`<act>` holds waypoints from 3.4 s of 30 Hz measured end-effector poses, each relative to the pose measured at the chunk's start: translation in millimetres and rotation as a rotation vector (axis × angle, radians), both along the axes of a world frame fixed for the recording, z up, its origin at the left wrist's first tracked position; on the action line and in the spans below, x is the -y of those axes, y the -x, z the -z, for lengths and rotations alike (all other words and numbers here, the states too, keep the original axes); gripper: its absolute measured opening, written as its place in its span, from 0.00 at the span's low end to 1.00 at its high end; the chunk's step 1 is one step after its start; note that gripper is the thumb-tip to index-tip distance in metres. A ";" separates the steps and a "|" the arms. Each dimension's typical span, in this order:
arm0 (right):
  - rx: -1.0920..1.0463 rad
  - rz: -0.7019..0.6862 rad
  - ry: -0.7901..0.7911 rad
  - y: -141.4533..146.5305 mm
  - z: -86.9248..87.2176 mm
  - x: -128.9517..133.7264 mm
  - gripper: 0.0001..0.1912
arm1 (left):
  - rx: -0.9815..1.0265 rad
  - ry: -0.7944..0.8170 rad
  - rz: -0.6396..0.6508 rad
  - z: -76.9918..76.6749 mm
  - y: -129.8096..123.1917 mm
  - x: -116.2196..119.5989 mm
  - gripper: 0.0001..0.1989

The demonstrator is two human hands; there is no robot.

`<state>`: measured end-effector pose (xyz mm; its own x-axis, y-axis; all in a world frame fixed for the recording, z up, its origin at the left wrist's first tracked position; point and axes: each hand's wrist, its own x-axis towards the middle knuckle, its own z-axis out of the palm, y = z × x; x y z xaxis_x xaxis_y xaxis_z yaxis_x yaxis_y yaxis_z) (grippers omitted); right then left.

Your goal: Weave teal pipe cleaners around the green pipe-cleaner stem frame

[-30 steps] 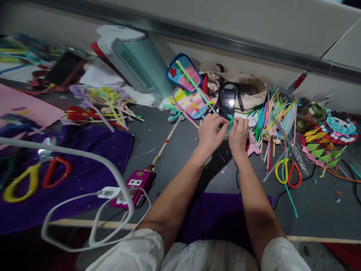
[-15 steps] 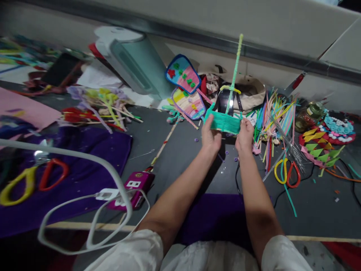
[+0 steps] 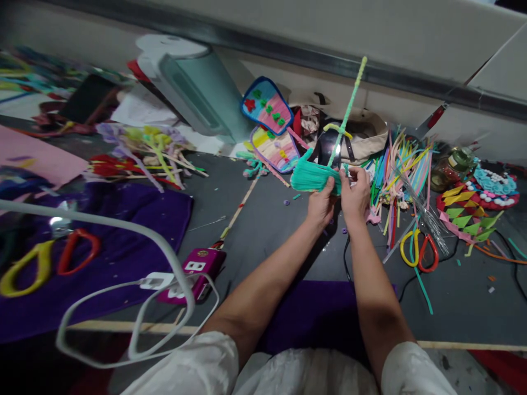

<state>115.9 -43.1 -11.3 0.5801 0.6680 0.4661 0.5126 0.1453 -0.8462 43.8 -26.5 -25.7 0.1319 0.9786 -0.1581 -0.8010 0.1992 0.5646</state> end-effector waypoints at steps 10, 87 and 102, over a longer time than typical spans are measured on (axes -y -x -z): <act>-0.318 -0.085 -0.060 -20.0 -1.6 -4.8 0.18 | 0.041 0.082 0.152 -12.9 7.2 -0.1 0.17; -0.607 -0.178 -0.144 -15.7 4.3 -13.3 0.15 | 0.102 0.068 0.250 -7.7 15.1 -10.3 0.16; -1.025 -0.276 -0.014 -19.2 0.8 -11.6 0.12 | 0.069 -0.003 0.300 -0.9 13.7 -8.9 0.20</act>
<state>135.1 -31.4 -12.1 0.5295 0.8347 -0.1511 -0.4974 0.1612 -0.8524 30.0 -17.6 -24.8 0.4253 0.8948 -0.1357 -0.7432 0.4308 0.5119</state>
